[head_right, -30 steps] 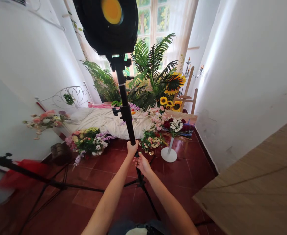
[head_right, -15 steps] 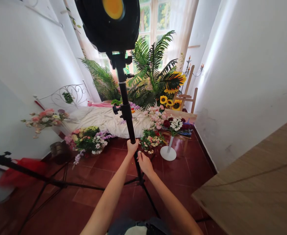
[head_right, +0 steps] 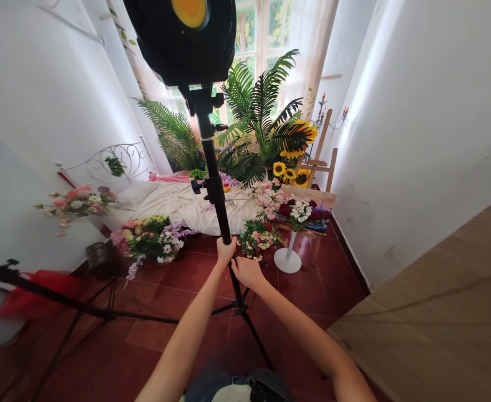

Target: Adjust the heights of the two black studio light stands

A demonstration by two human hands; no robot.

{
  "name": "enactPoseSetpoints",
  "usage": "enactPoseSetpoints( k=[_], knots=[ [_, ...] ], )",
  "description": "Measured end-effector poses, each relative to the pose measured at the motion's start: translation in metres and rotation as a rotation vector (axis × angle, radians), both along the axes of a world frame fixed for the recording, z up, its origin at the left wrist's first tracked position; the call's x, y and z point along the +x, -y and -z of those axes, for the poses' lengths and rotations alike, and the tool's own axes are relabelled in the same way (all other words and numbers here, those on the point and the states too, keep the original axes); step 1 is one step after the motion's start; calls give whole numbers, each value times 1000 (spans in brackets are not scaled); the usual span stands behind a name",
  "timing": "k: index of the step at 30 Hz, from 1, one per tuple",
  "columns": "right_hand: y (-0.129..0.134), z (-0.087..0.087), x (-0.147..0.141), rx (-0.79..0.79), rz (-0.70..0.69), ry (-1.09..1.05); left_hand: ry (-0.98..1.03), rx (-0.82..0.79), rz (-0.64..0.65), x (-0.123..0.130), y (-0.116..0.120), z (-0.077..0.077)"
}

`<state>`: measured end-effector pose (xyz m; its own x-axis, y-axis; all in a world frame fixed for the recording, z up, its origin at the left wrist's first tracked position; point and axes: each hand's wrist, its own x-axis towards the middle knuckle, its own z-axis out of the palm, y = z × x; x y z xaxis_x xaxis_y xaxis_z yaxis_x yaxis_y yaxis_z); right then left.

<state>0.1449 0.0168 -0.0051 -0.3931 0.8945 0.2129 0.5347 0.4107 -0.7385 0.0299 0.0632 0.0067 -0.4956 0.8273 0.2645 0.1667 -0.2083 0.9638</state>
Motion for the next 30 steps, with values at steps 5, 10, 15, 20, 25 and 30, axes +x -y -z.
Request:
enactPoseSetpoints(
  k=[5, 10, 15, 20, 25, 30],
  knots=[
    [-2, 15, -7, -280, -55, -218, 2, 0, -7, 1, 0, -1],
    [7, 25, -22, -804, -39, -767, -3, -12, -7, 2, -1, -2],
    [23, 22, -31, -1042, -60, -1243, -12, -29, -22, 2, -2, -1],
    [22, 19, -28, -1096, -135, -1235, -13, -36, -18, 1, -3, -1],
    [13, 16, -10, -742, -8, -570, -9, -30, -20, 1, -3, -1],
    [11, -9, 10, 6, 37, 28, -1, -19, 0, 2, -1, -3]
  ],
)
